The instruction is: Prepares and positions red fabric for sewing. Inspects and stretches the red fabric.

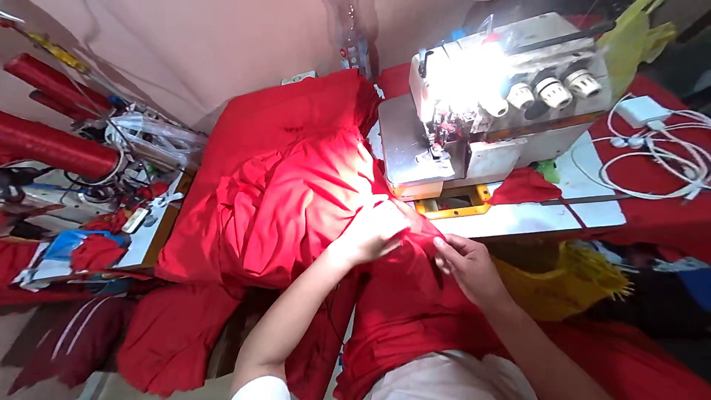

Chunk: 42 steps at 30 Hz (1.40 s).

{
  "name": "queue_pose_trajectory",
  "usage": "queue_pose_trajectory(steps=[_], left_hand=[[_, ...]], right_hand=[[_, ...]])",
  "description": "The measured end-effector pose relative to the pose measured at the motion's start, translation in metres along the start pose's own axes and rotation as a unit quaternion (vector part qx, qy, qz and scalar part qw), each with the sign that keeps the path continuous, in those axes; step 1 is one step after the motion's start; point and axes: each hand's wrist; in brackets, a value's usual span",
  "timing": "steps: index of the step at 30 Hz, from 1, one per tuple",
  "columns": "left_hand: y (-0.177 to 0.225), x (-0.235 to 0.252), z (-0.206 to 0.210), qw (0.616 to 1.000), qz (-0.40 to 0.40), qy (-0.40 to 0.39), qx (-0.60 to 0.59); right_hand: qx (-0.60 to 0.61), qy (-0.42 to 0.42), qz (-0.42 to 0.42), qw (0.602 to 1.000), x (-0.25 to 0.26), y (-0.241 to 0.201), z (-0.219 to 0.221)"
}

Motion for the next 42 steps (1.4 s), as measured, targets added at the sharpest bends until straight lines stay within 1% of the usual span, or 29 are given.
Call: queue_pose_trajectory(steps=[2,5,7,9,11,14,16,19,21,23,26,28,30,32,34,37,40,42], left_hand=[[0.015,0.0,-0.001,0.999,0.021,0.022,-0.027],[0.041,0.0,-0.014,0.996,0.029,0.019,-0.084],[0.053,-0.005,-0.022,0.994,0.05,0.024,-0.095],[0.062,-0.009,-0.037,0.989,0.069,0.026,-0.127],[0.072,-0.011,-0.06,0.982,0.07,0.009,-0.176],[0.085,-0.011,-0.084,0.968,0.038,-0.027,-0.245],[0.089,-0.01,-0.077,0.968,-0.003,-0.027,-0.249],[0.084,-0.011,-0.041,0.971,-0.079,0.009,-0.227],[0.081,-0.01,-0.031,0.968,-0.116,0.055,-0.214],[0.082,-0.008,-0.039,0.961,-0.124,0.091,-0.23],[0.087,-0.005,-0.056,0.953,-0.122,0.104,-0.256],[0.086,-0.003,-0.054,0.954,-0.136,0.116,-0.243],[0.085,-0.001,-0.044,0.947,-0.166,0.164,-0.222],[0.086,0.001,-0.037,0.93,-0.2,0.229,-0.207],[0.088,0.004,-0.038,0.92,-0.22,0.259,-0.194],[0.092,0.008,-0.042,0.921,-0.239,0.262,-0.163],[0.092,0.009,-0.045,0.925,-0.241,0.247,-0.16],[0.09,0.008,-0.041,0.926,-0.241,0.251,-0.146]], right_hand=[[0.026,-0.003,0.024,0.999,0.002,-0.004,-0.001],[0.035,-0.006,0.062,0.997,0.007,-0.012,0.002],[0.021,-0.016,0.069,0.997,0.01,-0.013,0.003],[0.001,-0.025,0.054,0.998,0.013,-0.012,0.004],[-0.034,-0.026,-0.012,0.999,0.012,-0.008,0.006],[-0.118,-0.019,-0.161,0.98,0.007,-0.006,0.005],[-0.132,-0.025,-0.208,0.969,0.006,-0.006,0.004],[-0.058,-0.039,-0.191,0.979,0.006,-0.012,0.009],[-0.02,-0.045,-0.181,0.982,0.004,-0.014,0.012],[-0.013,-0.047,-0.187,0.981,0.003,-0.017,0.014],[-0.008,-0.063,-0.205,0.977,0.002,-0.021,0.017],[0.01,-0.076,-0.211,0.974,0.003,-0.023,0.021],[0.024,-0.084,-0.212,0.973,0.002,-0.026,0.025],[0.035,-0.074,-0.206,0.975,0.001,-0.032,0.03],[0.044,-0.064,-0.203,0.976,-0.001,-0.036,0.033],[0.019,-0.086,-0.209,0.974,-0.002,-0.036,0.031],[0.017,-0.097,-0.211,0.972,-0.003,-0.04,0.031],[0.005,-0.115,-0.214,0.97,-0.003,-0.039,0.029]])
Point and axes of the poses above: each hand's wrist, its own x-axis towards the middle knuckle, its own z-axis out of the palm, y = z × x, and after that the axes turned 4 degrees about x, right-handed
